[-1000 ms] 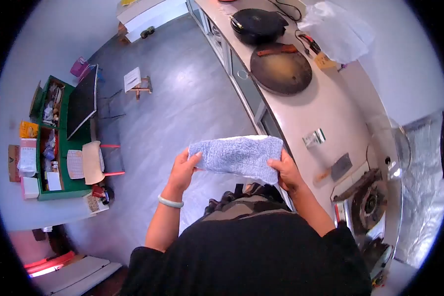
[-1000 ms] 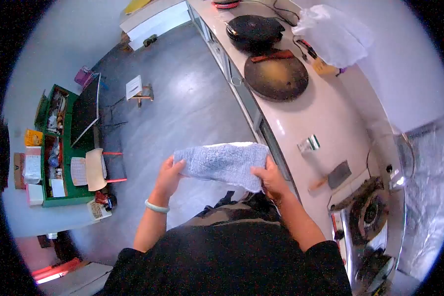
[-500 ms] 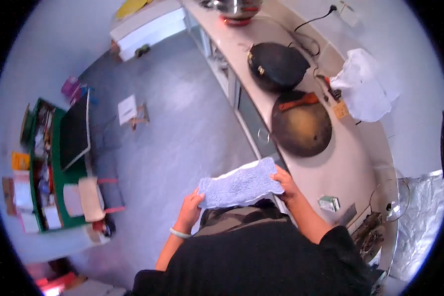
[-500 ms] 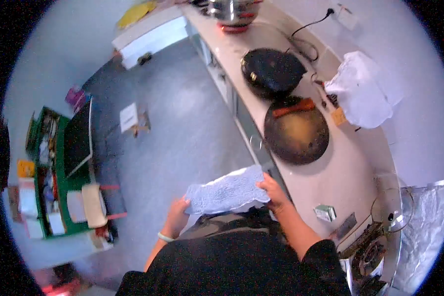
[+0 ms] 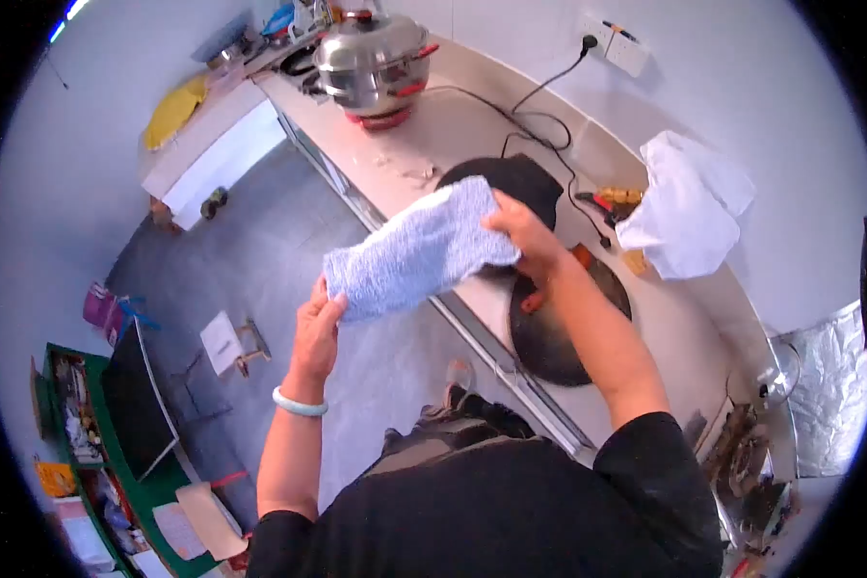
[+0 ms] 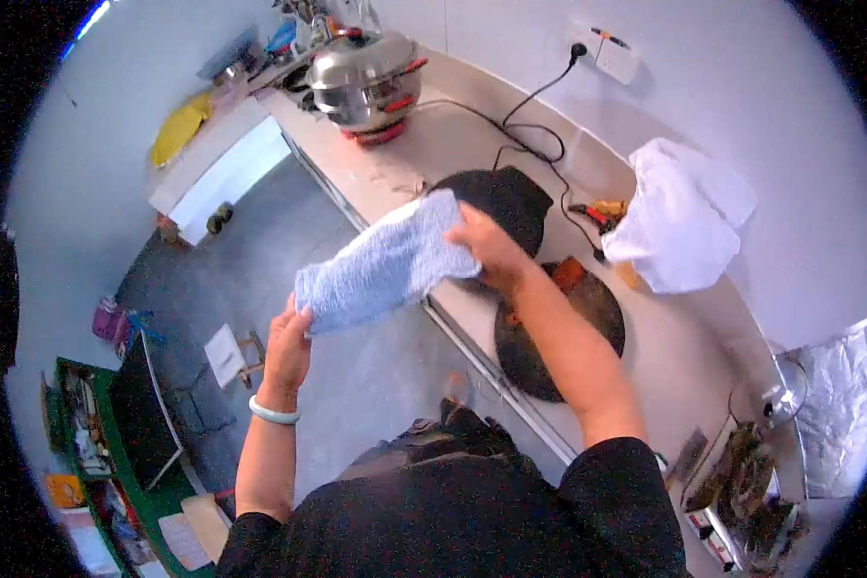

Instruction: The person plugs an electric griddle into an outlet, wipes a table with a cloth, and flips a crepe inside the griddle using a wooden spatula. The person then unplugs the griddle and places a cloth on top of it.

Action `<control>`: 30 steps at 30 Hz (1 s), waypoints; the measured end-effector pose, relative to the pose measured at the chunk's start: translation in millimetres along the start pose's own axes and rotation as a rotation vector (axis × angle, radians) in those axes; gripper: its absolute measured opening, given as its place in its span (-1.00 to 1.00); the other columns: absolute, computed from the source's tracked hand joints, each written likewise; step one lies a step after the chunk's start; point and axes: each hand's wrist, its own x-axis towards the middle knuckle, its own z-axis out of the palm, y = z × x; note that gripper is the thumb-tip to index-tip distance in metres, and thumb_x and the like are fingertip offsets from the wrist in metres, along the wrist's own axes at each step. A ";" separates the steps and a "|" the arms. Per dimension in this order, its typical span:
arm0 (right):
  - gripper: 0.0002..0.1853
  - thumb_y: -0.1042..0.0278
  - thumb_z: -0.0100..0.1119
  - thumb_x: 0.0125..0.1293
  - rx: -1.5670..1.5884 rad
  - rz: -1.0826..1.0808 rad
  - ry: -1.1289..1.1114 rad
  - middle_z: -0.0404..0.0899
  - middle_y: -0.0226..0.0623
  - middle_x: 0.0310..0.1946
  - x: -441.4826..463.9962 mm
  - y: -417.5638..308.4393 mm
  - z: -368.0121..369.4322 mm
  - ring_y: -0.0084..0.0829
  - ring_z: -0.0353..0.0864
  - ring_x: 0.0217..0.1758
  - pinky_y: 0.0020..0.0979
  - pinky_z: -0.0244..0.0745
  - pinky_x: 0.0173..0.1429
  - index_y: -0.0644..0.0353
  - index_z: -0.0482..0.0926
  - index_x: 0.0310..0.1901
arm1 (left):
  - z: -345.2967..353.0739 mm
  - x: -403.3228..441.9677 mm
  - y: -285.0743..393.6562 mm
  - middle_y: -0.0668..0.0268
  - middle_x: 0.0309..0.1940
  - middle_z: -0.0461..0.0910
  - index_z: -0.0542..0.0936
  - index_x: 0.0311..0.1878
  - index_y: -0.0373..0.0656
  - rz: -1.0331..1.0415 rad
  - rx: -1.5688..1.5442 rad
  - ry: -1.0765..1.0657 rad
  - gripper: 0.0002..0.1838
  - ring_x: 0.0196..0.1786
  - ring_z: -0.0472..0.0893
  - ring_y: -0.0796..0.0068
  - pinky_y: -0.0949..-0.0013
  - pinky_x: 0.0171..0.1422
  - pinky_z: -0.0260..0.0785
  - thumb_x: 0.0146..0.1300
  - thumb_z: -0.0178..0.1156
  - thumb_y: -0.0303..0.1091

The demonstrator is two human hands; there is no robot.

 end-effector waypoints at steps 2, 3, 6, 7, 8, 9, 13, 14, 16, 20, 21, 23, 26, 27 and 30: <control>-0.49 0.52 -0.05 0.10 -0.013 -0.058 -0.001 0.51 -0.27 -0.14 42.1 -45.5 -16.2 -0.47 0.56 -0.17 -0.44 0.51 -0.09 0.28 0.29 0.16 | 20.3 46.7 20.4 0.21 0.29 0.19 0.52 0.00 -0.42 0.129 -0.002 0.025 -0.68 0.34 0.16 0.38 0.33 0.40 -0.07 0.24 0.00 -0.44; -0.49 0.52 -0.04 0.10 -0.028 -0.057 0.011 0.51 -0.26 -0.14 54.9 -66.5 -23.9 -0.47 0.57 -0.19 -0.45 0.52 -0.11 0.28 0.28 0.16 | 30.3 65.2 24.3 0.21 0.30 0.18 0.55 -0.04 -0.41 0.184 -0.008 0.040 -0.70 0.34 0.15 0.39 0.33 0.39 -0.07 0.24 0.00 -0.45; -0.47 0.51 -0.01 0.08 -0.132 -0.067 -0.031 0.54 -0.24 -0.18 85.9 -98.1 -64.2 -0.49 0.58 -0.20 -0.48 0.52 -0.11 0.29 0.28 0.17 | 53.4 114.6 11.4 0.23 0.26 0.20 0.57 -0.10 -0.39 0.311 0.102 0.032 -0.75 0.31 0.19 0.41 0.36 0.37 -0.04 0.24 0.03 -0.45; -0.48 0.51 -0.01 0.07 -0.167 -0.045 0.004 0.54 -0.26 -0.19 89.1 -105.0 -78.9 -0.50 0.57 -0.19 -0.48 0.51 -0.11 0.29 0.31 0.15 | 59.9 128.6 -7.1 0.25 0.19 0.28 0.58 -0.14 -0.36 0.221 0.055 0.021 -0.77 0.23 0.27 0.44 0.39 0.31 0.03 0.23 0.06 -0.45; -0.47 0.49 -0.01 0.08 -0.256 0.021 0.043 0.53 -0.29 -0.14 94.1 -103.3 -106.9 -0.51 0.56 -0.15 -0.47 0.49 -0.06 0.27 0.31 0.16 | 63.5 142.6 -32.0 0.28 0.13 0.36 0.60 -0.18 -0.33 0.131 0.007 0.011 -0.80 0.16 0.34 0.47 0.42 0.26 0.10 0.22 0.08 -0.44; -0.46 0.48 -0.01 0.08 -0.345 0.087 0.078 0.52 -0.31 -0.09 98.9 -93.3 -141.2 -0.52 0.54 -0.11 -0.46 0.47 -0.01 0.26 0.31 0.17 | 62.1 146.1 -56.1 0.35 -0.12 0.52 0.60 -0.22 -0.28 -0.135 0.334 0.040 -0.81 -0.08 0.49 0.53 0.44 0.06 0.32 0.25 0.10 -0.37; -0.61 0.43 0.14 0.04 -0.751 0.215 0.449 0.57 -0.33 -0.23 88.2 -44.6 -227.8 -0.51 0.50 -0.20 -0.41 0.40 -0.07 0.32 0.51 -0.03 | 116.8 153.3 -110.6 0.14 -0.29 0.61 0.51 -0.17 -0.36 -0.605 0.049 -0.144 -0.65 -0.27 0.63 0.33 0.37 -0.26 0.49 0.33 0.01 -0.19; -0.64 0.41 0.13 0.05 -0.927 0.208 0.507 0.58 -0.30 -0.25 83.7 -26.5 -253.5 -0.47 0.52 -0.21 -0.40 0.41 -0.08 0.30 0.52 -0.06 | 128.3 155.3 -123.2 0.08 -0.27 0.60 0.50 -0.17 -0.37 -0.721 0.029 -0.168 -0.65 -0.27 0.63 0.30 0.35 -0.25 0.49 0.33 -0.01 -0.19; -0.67 0.36 0.12 0.06 -1.145 0.216 0.665 0.59 -0.20 -0.29 71.2 11.6 -286.6 -0.34 0.56 -0.20 -0.35 0.43 -0.09 0.26 0.54 -0.11 | 144.1 158.6 -140.9 0.04 -0.26 0.59 0.47 -0.14 -0.38 -0.823 -0.032 -0.218 -0.65 -0.24 0.62 0.27 0.32 -0.21 0.48 0.33 -0.01 -0.19; -0.77 0.28 0.09 0.11 -1.362 0.163 0.879 0.58 -0.05 -0.27 49.9 44.6 -299.8 -0.07 0.55 -0.13 -0.20 0.43 -0.05 0.19 0.52 -0.22 | 152.0 179.0 -162.8 0.05 -0.26 0.59 0.44 -0.10 -0.37 -0.961 -0.136 -0.250 -0.65 -0.24 0.61 0.25 0.30 -0.20 0.45 0.33 -0.03 -0.21; -0.78 0.28 0.07 0.14 -1.368 0.212 0.931 0.57 -0.04 -0.26 49.5 35.3 -279.5 -0.06 0.54 -0.12 -0.19 0.42 -0.04 0.19 0.52 -0.22 | 150.2 178.8 -165.1 0.06 -0.26 0.59 0.43 -0.10 -0.37 -0.982 -0.158 -0.253 -0.65 -0.25 0.61 0.24 0.29 -0.19 0.45 0.33 -0.04 -0.20; -0.78 0.29 0.06 0.16 -1.361 0.199 0.976 0.57 -0.05 -0.25 47.4 34.0 -275.9 -0.06 0.53 -0.12 -0.17 0.42 -0.04 0.18 0.50 -0.19 | 148.2 179.0 -169.7 0.07 -0.26 0.59 0.42 -0.08 -0.36 -1.025 -0.191 -0.264 -0.64 -0.25 0.61 0.24 0.28 -0.18 0.43 0.33 -0.05 -0.19; -0.79 0.30 0.05 0.19 -1.371 0.192 1.041 0.57 -0.07 -0.24 38.3 38.9 -272.0 -0.05 0.53 -0.11 -0.16 0.41 -0.04 0.17 0.48 -0.17 | 156.6 174.9 -174.2 0.09 -0.28 0.60 0.44 -0.11 -0.35 -1.089 -0.127 -0.243 -0.64 -0.28 0.61 0.29 0.28 -0.19 0.41 0.33 -0.07 -0.18; -0.79 0.30 0.05 0.19 -1.380 0.186 1.059 0.56 -0.07 -0.23 36.8 39.7 -270.7 -0.04 0.53 -0.11 -0.15 0.41 -0.04 0.17 0.47 -0.16 | 157.9 174.0 -175.5 0.10 -0.29 0.60 0.45 -0.12 -0.35 -1.107 -0.108 -0.236 -0.64 -0.29 0.61 0.31 0.28 -0.19 0.41 0.33 -0.07 -0.17; -0.77 0.32 0.07 0.18 -1.382 0.169 1.048 0.54 -0.08 -0.20 28.4 40.8 -266.9 -0.05 0.52 -0.09 -0.17 0.41 -0.02 0.19 0.45 -0.14 | 153.5 165.5 -177.7 0.12 -0.33 0.60 0.48 -0.14 -0.36 -1.108 -0.070 -0.309 -0.57 -0.37 0.60 0.37 0.36 -0.32 0.40 0.34 -0.07 -0.09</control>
